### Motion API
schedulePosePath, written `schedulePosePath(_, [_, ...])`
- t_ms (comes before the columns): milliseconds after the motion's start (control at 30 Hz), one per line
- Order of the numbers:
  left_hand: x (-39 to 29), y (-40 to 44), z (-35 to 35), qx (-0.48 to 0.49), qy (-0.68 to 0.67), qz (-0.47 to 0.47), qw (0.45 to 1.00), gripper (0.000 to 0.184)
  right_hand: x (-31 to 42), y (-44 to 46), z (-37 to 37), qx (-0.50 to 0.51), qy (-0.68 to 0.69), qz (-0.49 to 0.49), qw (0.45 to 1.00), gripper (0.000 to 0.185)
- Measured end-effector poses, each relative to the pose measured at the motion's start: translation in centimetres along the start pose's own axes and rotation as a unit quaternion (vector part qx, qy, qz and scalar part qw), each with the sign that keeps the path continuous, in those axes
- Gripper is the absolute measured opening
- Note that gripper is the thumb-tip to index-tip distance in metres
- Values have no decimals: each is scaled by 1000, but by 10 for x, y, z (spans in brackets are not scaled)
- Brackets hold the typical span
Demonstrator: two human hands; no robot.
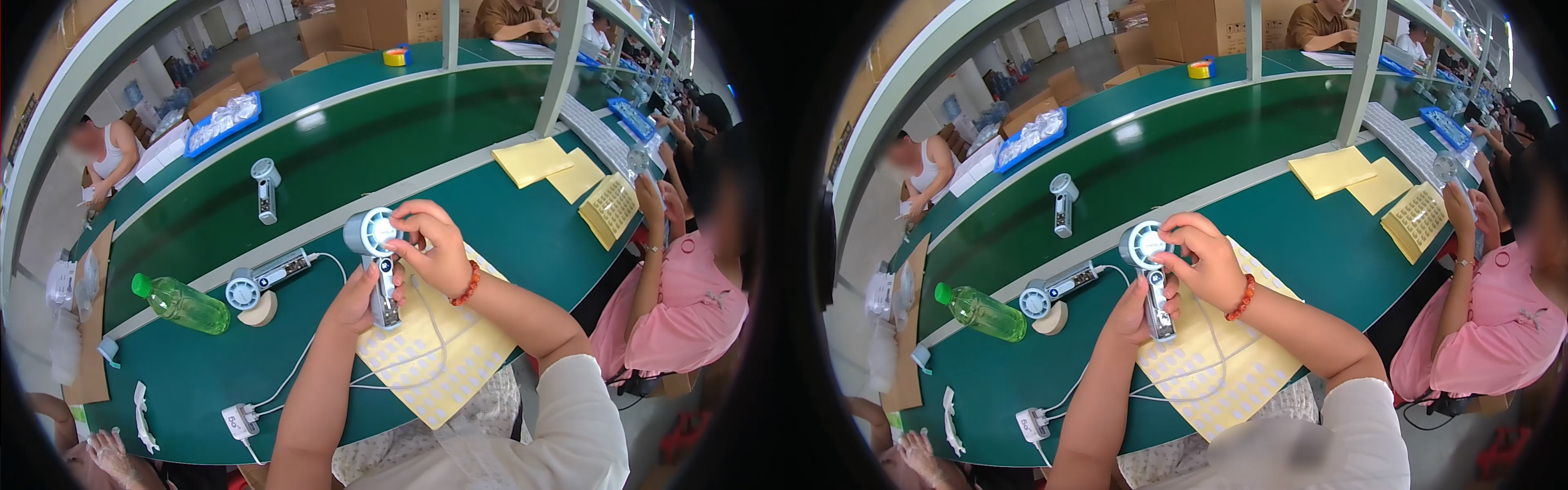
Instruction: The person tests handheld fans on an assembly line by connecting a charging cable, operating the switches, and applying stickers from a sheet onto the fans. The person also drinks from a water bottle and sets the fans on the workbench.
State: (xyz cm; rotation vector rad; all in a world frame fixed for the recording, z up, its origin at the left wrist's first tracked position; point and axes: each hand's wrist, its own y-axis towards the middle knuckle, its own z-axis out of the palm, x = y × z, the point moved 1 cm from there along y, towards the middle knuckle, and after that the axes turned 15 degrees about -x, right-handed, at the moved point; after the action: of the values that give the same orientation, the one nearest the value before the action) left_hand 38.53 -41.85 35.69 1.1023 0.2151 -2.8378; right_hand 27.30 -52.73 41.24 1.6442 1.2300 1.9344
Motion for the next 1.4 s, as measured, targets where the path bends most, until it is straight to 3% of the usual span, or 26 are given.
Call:
schedulePosePath(333, [0,-2,5,-11,-1,-15,1000,45,0,1,-4,2,13,-5,1000,20])
schedulePosePath(633, [1,1,-1,-22,-15,0,1000,47,0,2,-4,21,9,60,998,24])
schedulePosePath(733, [-2,3,1,-29,-46,31,998,56,-5,-7,3,-55,52,91,993,27])
schedulePosePath(833, [-1,10,-10,-9,-106,105,989,59,0,-8,-5,99,28,152,983,33])
schedulePosePath(867, [-4,10,-12,-12,-97,124,987,54,9,-1,-7,203,4,143,969,41])
schedulePosePath(967, [-7,10,-5,-60,-112,150,980,47,47,5,-2,427,-198,186,862,52])
schedulePosePath(1000, [-7,11,-8,-74,-82,160,981,50,43,-6,1,400,-187,154,884,58])
schedulePosePath(1167, [-6,16,-4,-147,-57,155,975,60,13,-21,10,350,-180,167,904,48])
schedulePosePath(1233, [-9,14,-4,-142,-86,139,976,56,5,-20,12,302,-175,160,923,44])
schedulePosePath(1333, [-4,20,-2,-27,-48,93,994,54,-7,-5,13,269,-198,192,923,45])
schedulePosePath(1400, [2,20,-1,-36,-39,64,997,55,-17,11,7,248,-229,192,922,45])
